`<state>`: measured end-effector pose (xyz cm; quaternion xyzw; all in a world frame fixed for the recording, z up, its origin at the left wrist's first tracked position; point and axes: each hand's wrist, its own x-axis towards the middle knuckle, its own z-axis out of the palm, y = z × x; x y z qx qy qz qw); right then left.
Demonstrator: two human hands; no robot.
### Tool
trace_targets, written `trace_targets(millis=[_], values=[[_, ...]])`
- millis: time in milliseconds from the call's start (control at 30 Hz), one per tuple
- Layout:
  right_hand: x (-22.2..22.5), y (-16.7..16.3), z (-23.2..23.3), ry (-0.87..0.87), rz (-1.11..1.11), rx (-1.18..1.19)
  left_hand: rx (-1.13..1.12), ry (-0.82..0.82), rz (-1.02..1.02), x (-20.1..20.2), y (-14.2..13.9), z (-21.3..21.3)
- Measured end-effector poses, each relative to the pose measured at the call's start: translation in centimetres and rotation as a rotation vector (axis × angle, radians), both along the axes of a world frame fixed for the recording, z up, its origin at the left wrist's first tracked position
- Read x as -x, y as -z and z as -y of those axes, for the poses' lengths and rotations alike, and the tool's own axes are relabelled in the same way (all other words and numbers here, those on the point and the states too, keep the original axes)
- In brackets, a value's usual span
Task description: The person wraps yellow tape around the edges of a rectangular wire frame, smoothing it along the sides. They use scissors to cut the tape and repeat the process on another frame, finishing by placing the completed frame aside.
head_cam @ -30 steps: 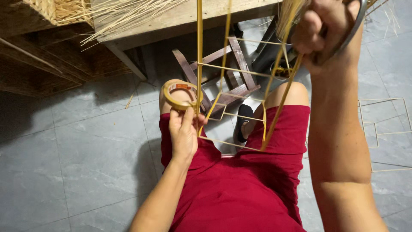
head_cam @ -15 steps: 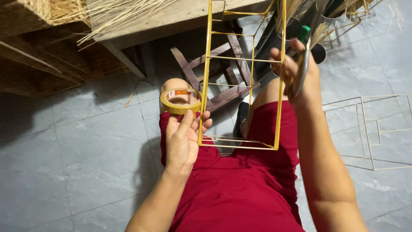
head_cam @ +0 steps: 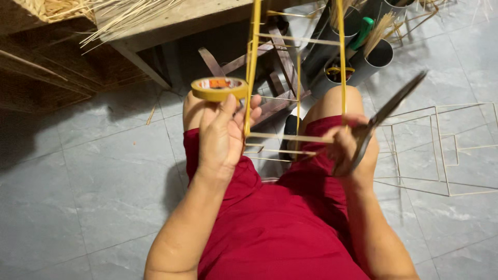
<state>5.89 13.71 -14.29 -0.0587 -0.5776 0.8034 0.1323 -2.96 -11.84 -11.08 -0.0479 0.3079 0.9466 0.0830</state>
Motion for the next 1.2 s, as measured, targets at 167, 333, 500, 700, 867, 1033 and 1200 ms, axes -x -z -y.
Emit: trace_targets(millis=[167,333,500,700,867,1033,1200], values=[[5.1,-3.4,-1.9,-0.071,-0.083,0.067,0.167,-0.094,-0.037,1.3,-1.6,1.8],[6.8,-5.9,-1.6,-0.102,0.085,-0.106,0.34,-0.05,-0.131,-1.9,-3.1,5.8],[5.0,-7.8,-1.8,0.034,0.012,-0.408,0.655,0.098,-0.102,-6.2,-6.8,9.4],[0.8,-7.9,1.0,0.069,-0.214,-0.461,0.831,0.539,-0.695,-6.7,-9.3,9.3],[-2.1,-6.6,1.5,-0.015,-0.208,-0.395,0.814,0.8,-0.896,-4.9,-8.8,6.2],[-3.8,-3.3,-0.1,-0.138,-0.16,-0.179,0.774,0.819,-1.037,-2.8,-9.0,4.6],[-0.3,-0.5,1.4,-0.408,-0.231,0.34,1.383,0.126,-1.218,0.3,-10.0,5.8]])
